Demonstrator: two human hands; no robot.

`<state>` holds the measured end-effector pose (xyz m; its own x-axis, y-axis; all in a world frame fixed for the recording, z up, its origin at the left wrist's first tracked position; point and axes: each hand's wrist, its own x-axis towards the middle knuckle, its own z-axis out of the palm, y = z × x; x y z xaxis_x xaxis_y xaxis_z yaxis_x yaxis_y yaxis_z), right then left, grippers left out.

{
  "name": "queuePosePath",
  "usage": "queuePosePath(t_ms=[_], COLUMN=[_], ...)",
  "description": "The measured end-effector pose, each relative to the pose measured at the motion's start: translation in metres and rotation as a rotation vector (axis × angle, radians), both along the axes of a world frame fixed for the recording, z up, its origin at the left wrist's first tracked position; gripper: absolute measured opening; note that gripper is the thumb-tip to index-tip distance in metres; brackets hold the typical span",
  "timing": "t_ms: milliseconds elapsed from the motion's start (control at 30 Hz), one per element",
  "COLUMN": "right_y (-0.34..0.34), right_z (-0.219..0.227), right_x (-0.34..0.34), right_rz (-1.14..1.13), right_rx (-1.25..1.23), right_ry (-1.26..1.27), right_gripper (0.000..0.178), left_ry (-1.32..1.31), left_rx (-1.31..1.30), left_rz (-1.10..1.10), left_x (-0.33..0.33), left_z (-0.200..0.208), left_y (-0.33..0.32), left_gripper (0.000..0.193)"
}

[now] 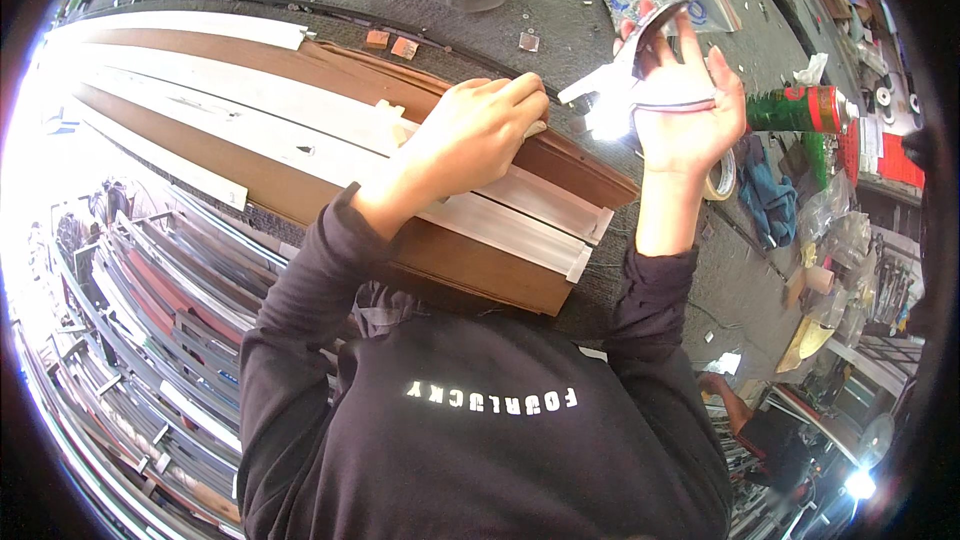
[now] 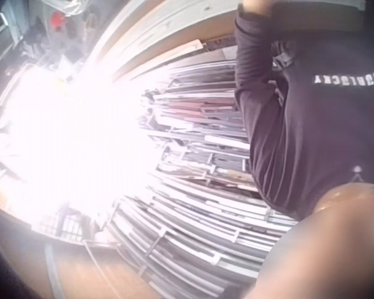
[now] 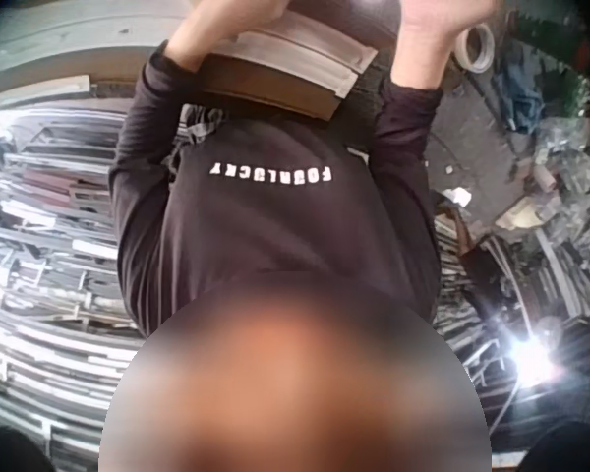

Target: The person assembles a long metal frame by aligning metal profiles on a workbench, inserting small metal brackets, and securing them with pliers. They also cut and strip wires, then attach wire connectors to the frame.

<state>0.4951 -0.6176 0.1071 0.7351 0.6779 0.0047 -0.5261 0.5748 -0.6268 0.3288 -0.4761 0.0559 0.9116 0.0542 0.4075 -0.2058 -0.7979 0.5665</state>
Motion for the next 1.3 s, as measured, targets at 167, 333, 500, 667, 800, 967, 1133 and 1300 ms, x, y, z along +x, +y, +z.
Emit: queuePosePath(t_ms=[167, 333, 500, 667, 800, 967, 1133, 1300], right_y=[0.018, 0.031, 0.036, 0.034, 0.035, 0.038, 0.049, 0.052], right_z=[0.001, 0.002, 0.0, -0.007, -0.011, -0.019, -0.026, -0.027], right_x=[-0.031, -0.04, -0.029, -0.02, -0.011, -0.005, 0.0, -0.003], right_rz=[-0.233, -0.315, -0.214, -0.242, -0.104, -0.118, -0.174, -0.201], right_rx=[-0.307, -0.483, -0.539, -0.598, -0.611, -0.61, -0.604, -0.625], right_ry=[-0.282, -0.422, -0.393, -0.355, -0.31, -0.334, -0.203, -0.167], right_gripper=[0.065, 0.062, 0.045, 0.036, 0.033, 0.034, 0.021, 0.015], left_ry=[-0.035, -0.086, -0.143, -0.135, -0.125, -0.127, -0.154, -0.15], left_rx=[-0.024, -0.032, -0.019, -0.015, -0.035, -0.045, -0.051, -0.016], left_rz=[-0.007, -0.013, -0.003, 0.027, 0.055, 0.078, 0.082, 0.086], left_x=[0.001, 0.0, 0.002, 0.004, 0.007, 0.01, 0.011, 0.012], left_z=[-0.005, -0.008, -0.009, -0.011, -0.011, -0.011, -0.01, -0.009], left_y=[0.0, 0.001, 0.002, 0.001, -0.001, -0.002, -0.002, -0.001], left_gripper=[0.011, 0.011, 0.01, 0.008, 0.006, 0.006, 0.006, 0.006])
